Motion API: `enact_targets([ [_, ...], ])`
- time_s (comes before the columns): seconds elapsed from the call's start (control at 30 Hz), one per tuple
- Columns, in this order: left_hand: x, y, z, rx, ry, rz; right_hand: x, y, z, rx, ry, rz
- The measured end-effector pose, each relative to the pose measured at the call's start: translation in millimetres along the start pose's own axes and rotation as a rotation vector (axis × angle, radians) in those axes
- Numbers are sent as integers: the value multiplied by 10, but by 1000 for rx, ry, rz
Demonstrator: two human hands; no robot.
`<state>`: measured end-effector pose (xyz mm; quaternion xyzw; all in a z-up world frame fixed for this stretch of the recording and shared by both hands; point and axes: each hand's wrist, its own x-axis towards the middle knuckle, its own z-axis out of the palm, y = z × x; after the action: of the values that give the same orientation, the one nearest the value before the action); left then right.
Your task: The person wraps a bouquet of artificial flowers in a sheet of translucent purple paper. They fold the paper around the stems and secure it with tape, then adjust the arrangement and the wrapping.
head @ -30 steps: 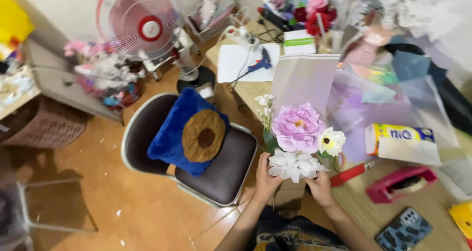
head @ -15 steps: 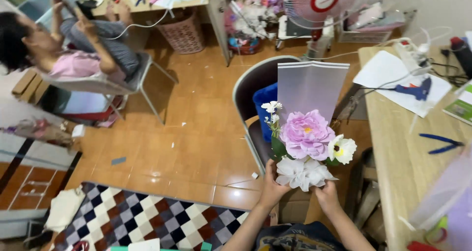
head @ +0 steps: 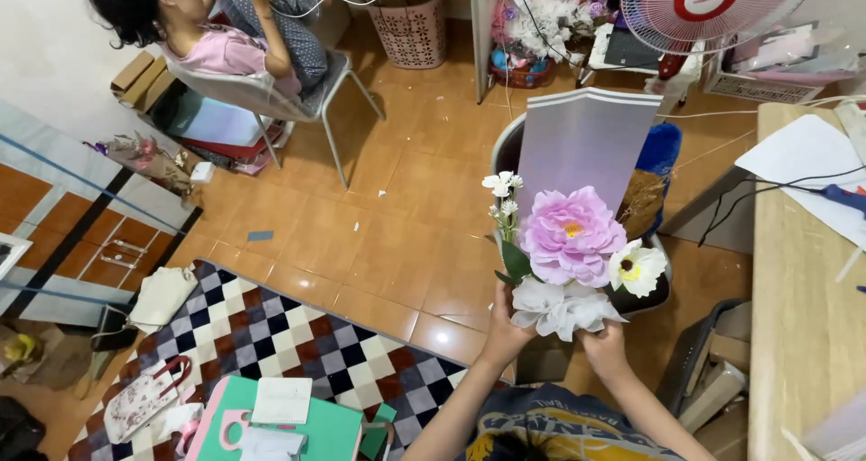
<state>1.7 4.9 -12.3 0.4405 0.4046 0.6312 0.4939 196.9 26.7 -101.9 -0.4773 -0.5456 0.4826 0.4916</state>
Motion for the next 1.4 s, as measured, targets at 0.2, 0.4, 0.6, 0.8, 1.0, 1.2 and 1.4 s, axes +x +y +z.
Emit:
enact_targets([
  [0.2, 174, -642, 37, -13, -131, 15, 32, 32, -223, 18, 115, -1],
  [0.4, 386, -171, 784, 31, -308, 72, -189, 103, -815, 24, 412, 34],
  [0.6, 271, -514, 1490, -37, -532, -21, -686, 174, -1337, 27, 726, 33],
  [0.8, 87, -633, 2000, -14, -577, -172, -1013, 56, -1771, 29, 832, 86],
  [1.0, 95, -624, 2404, 103, -592, -118, -966, -336, -2005, -44, 866, 86],
  [1.2, 92, -486, 2674, 136, -640, -173, -939, -268, -2195, 67, 939, 83],
  [1.4, 40, -476, 3006, 206, -717, -172, -1066, -506, -2401, 30, 946, 107],
])
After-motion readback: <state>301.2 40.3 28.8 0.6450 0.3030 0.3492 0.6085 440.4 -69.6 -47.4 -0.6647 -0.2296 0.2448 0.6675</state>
